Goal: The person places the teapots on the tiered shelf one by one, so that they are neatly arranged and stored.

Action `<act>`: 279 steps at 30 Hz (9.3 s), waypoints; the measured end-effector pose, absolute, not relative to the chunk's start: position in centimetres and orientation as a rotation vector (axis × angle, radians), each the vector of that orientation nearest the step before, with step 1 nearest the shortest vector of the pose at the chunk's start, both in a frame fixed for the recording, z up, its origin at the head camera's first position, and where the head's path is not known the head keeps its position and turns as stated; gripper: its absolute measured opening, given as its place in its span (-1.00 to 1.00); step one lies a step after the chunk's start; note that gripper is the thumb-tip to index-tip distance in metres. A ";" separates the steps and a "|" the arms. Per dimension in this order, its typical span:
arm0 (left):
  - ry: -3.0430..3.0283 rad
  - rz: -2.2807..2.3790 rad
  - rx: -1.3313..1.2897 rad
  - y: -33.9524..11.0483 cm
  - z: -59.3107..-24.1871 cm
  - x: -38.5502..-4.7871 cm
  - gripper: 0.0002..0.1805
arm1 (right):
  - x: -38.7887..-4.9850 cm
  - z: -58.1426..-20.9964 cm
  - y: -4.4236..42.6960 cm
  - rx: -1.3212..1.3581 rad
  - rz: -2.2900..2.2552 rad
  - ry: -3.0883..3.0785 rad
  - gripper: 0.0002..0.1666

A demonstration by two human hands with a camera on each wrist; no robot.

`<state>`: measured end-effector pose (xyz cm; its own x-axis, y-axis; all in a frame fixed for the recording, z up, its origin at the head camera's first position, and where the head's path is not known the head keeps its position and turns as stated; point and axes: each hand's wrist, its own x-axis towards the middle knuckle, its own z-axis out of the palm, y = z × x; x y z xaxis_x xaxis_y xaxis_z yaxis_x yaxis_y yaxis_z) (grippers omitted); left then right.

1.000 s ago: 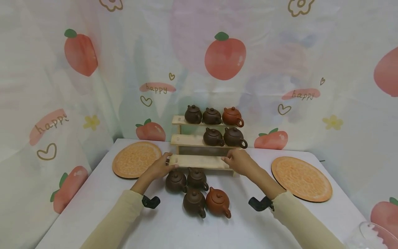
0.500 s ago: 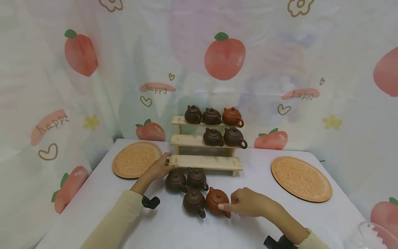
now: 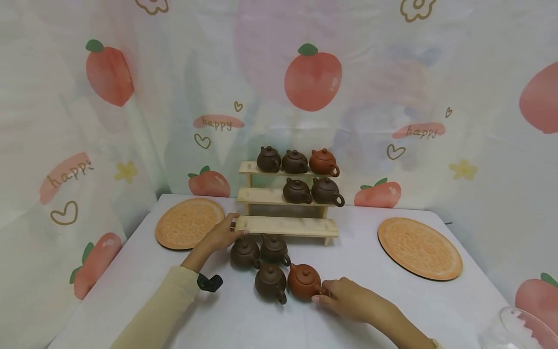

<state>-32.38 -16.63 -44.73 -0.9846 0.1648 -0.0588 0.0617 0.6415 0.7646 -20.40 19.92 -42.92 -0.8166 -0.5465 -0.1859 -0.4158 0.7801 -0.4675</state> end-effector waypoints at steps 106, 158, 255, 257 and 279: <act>2.696 1.292 0.178 -16.8 -44.7 -32.7 -0.27 | -33.3 -37.0 8.0 -0.737 -0.903 3.050 -0.66; 2.706 1.269 0.164 -16.5 -44.5 -32.5 -0.27 | -31.2 -38.5 8.8 -0.665 -0.702 3.031 -0.45; 2.692 1.268 0.163 -16.7 -44.7 -32.3 -0.23 | -25.3 -41.0 23.3 -0.719 -0.837 3.011 -0.84; 2.690 1.266 0.154 -16.7 -44.7 -32.2 -0.23 | -25.9 -40.9 23.4 -0.704 -0.847 3.009 -0.84; 2.697 1.265 0.156 -16.6 -44.5 -32.4 -0.24 | -29.8 -40.7 24.0 -0.692 -0.802 3.079 -0.72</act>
<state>-32.38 -16.58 -44.50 -0.9820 0.1612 -0.0987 0.0272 0.6371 0.7703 -29.81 24.02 -40.72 -0.9035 -0.3724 0.2122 -0.4286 0.7890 -0.4401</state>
